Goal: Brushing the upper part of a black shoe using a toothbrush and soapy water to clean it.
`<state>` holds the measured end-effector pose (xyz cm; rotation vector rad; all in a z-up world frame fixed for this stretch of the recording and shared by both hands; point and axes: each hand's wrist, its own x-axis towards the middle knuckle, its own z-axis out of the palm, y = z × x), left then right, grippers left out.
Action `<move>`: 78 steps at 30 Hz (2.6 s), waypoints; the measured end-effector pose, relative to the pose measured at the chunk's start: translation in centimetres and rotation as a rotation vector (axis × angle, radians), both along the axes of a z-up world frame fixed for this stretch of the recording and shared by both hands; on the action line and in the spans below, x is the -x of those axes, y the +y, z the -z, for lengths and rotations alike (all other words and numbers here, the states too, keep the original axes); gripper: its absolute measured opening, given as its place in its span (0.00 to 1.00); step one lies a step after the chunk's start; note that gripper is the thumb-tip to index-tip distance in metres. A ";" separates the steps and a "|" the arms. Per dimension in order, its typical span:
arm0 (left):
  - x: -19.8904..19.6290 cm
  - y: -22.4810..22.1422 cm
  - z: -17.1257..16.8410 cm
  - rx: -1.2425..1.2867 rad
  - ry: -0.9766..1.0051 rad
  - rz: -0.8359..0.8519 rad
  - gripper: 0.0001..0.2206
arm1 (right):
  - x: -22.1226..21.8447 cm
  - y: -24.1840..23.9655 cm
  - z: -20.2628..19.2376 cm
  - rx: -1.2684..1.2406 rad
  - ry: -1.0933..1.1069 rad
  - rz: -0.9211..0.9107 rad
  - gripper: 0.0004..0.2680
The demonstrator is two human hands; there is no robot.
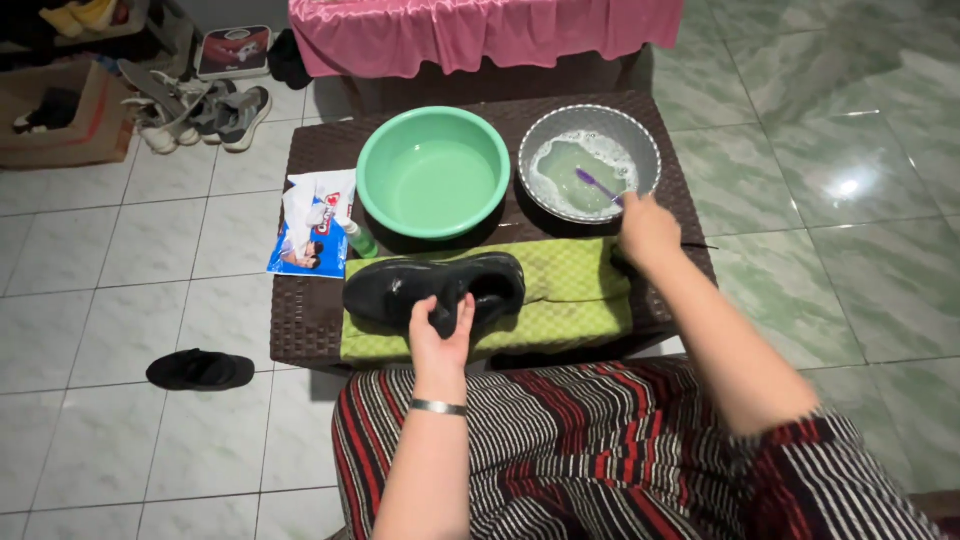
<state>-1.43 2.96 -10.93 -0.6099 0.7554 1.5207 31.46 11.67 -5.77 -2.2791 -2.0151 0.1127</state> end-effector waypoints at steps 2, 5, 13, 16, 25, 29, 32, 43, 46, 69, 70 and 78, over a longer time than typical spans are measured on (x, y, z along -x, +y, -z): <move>-0.2 -0.7 -0.2 -0.020 -0.029 -0.060 0.14 | 2.9 -2.4 -0.4 0.009 0.164 -0.096 0.17; -0.4 -1.2 1.2 -0.056 -0.059 -0.126 0.16 | 9.7 -8.7 -3.9 0.017 0.543 -0.269 0.23; -1.2 -2.4 -3.8 -0.147 0.011 -0.032 0.21 | 11.1 -14.1 0.0 -0.005 0.672 -0.316 0.21; -0.1 -1.4 0.7 -0.099 0.036 -0.028 0.15 | 9.8 -12.9 0.2 -0.038 0.838 -0.176 0.17; -2.6 -3.6 3.7 0.025 0.152 0.160 0.09 | 15.6 -12.5 -2.1 0.059 0.331 -0.386 0.18; -3.8 -4.4 -3.2 0.113 0.125 0.169 0.40 | 11.0 -13.1 -1.3 0.175 0.342 -0.216 0.22; -4.2 -2.9 -1.4 0.100 0.066 0.111 0.37 | 11.0 -13.6 -1.5 0.143 0.316 -0.185 0.19; -4.2 -4.6 -4.3 -0.094 -0.028 -0.014 0.16 | 7.6 -15.5 -0.9 0.081 0.285 -0.105 0.19; -4.8 -4.5 -4.9 -0.183 0.038 0.021 0.16 | 11.4 -18.0 -2.9 -0.150 0.561 -0.331 0.20; -4.0 -6.4 -11.4 -0.463 0.420 -0.011 0.12 | 9.3 -15.1 -0.5 -0.545 0.530 -0.283 0.13; -3.9 -6.3 -10.3 -0.467 0.420 -0.022 0.12 | 8.1 -14.4 -0.7 -0.548 0.529 -0.293 0.13; -5.4 -6.9 -9.9 -0.522 0.599 0.013 0.19 | 13.6 -15.1 -3.5 -0.540 0.404 -0.335 0.21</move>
